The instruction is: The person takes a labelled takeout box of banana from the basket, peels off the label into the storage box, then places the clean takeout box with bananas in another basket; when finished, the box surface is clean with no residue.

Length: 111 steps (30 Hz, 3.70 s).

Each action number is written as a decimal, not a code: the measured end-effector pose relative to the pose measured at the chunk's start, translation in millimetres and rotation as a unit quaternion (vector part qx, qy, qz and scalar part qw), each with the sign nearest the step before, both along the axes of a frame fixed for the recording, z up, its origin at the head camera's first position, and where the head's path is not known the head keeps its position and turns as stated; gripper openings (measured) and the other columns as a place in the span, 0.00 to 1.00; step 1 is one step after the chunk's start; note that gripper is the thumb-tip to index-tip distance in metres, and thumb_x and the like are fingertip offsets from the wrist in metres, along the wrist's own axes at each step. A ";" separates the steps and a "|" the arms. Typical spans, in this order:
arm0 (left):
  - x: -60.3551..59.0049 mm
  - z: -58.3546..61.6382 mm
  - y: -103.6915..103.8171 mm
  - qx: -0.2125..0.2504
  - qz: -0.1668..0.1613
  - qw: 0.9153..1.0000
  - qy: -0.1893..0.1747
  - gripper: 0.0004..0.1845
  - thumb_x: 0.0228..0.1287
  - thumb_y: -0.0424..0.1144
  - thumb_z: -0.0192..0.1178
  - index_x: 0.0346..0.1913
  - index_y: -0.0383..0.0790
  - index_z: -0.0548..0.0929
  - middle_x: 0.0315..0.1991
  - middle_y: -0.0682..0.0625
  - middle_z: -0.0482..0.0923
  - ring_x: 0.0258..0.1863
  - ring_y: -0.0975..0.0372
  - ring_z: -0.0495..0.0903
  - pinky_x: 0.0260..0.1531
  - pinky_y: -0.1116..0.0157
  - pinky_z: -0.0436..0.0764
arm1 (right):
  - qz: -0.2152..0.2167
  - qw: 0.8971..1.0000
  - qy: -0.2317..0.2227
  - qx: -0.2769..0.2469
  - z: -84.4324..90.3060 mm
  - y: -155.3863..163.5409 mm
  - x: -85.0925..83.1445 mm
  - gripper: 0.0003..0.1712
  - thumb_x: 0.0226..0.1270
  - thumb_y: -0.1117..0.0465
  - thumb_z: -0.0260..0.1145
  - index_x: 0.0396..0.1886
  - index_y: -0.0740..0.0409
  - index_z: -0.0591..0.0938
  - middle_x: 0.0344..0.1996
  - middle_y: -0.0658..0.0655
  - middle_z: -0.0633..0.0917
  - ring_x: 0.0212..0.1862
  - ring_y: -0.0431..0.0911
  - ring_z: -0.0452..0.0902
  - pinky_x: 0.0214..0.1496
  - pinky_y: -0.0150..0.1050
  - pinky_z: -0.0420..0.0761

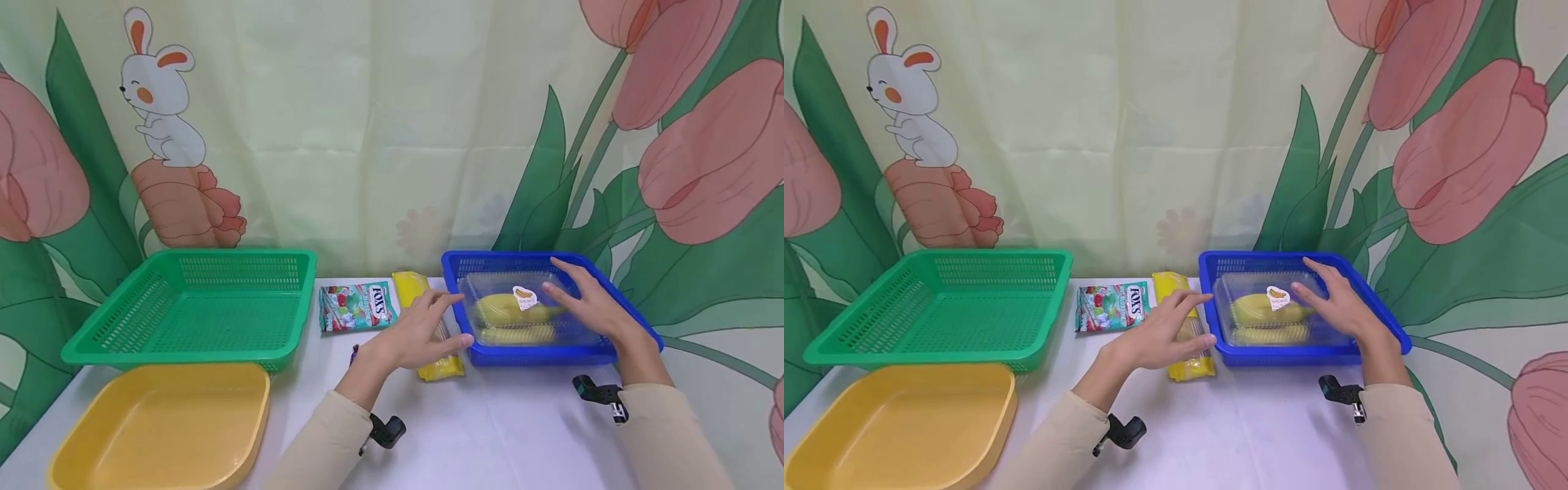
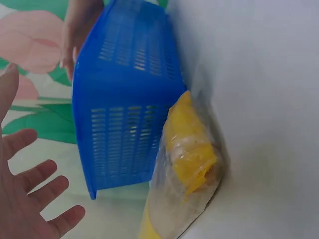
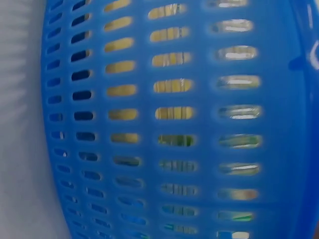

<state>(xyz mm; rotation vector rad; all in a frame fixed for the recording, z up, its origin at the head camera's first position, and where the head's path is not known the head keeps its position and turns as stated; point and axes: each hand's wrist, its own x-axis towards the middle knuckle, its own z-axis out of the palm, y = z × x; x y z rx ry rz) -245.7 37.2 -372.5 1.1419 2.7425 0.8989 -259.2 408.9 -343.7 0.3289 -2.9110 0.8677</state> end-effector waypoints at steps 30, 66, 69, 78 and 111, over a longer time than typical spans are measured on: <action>-1.7 -16.6 21.5 -0.007 0.007 0.999 -0.041 0.39 0.70 0.72 0.50 0.79 0.63 0.61 0.83 0.52 0.46 0.80 0.50 0.55 0.74 0.43 0.63 | -0.034 0.997 -0.071 -0.004 -24.3 22.9 -9.1 0.50 0.80 0.37 0.50 0.84 0.60 0.43 0.79 0.76 0.47 0.76 0.78 0.44 0.65 0.82 0.53; -8.5 -19.7 21.3 0.012 0.021 0.999 -0.045 0.30 0.69 0.66 0.59 0.67 0.57 0.73 0.82 0.54 0.50 0.78 0.51 0.60 0.73 0.48 0.66 | 0.006 0.977 -0.174 -0.125 -5.3 40.6 2.4 0.45 0.78 0.47 0.62 0.83 0.43 0.48 0.77 0.73 0.41 0.73 0.76 0.42 0.58 0.78 0.63; -8.4 -21.3 20.0 0.009 0.023 0.999 -0.047 0.30 0.69 0.66 0.59 0.68 0.57 0.72 0.82 0.54 0.50 0.78 0.51 0.60 0.73 0.48 0.66 | 0.001 0.985 -0.149 -0.088 -6.1 38.3 1.9 0.42 0.77 0.46 0.63 0.80 0.49 0.53 0.76 0.71 0.44 0.65 0.71 0.56 0.50 0.62 0.74; -12.4 -18.3 19.7 -0.002 0.019 0.999 -0.041 0.30 0.69 0.66 0.59 0.68 0.58 0.72 0.82 0.55 0.50 0.78 0.51 0.61 0.73 0.48 0.67 | -0.022 0.991 -0.103 -0.083 -6.0 35.5 0.5 0.37 0.79 0.44 0.59 0.76 0.55 0.59 0.74 0.67 0.54 0.61 0.63 0.64 0.50 0.49 0.73; -8.9 2.9 -59.5 -0.031 0.015 0.995 -0.098 0.41 0.64 0.64 0.66 0.76 0.54 0.66 0.75 0.48 0.56 0.70 0.53 0.67 0.67 0.51 0.75 | -0.057 0.987 0.049 -0.138 45.0 -8.6 29.3 0.27 0.82 0.51 0.55 0.77 0.43 0.68 0.68 0.51 0.56 0.40 0.34 0.78 0.38 0.28 0.77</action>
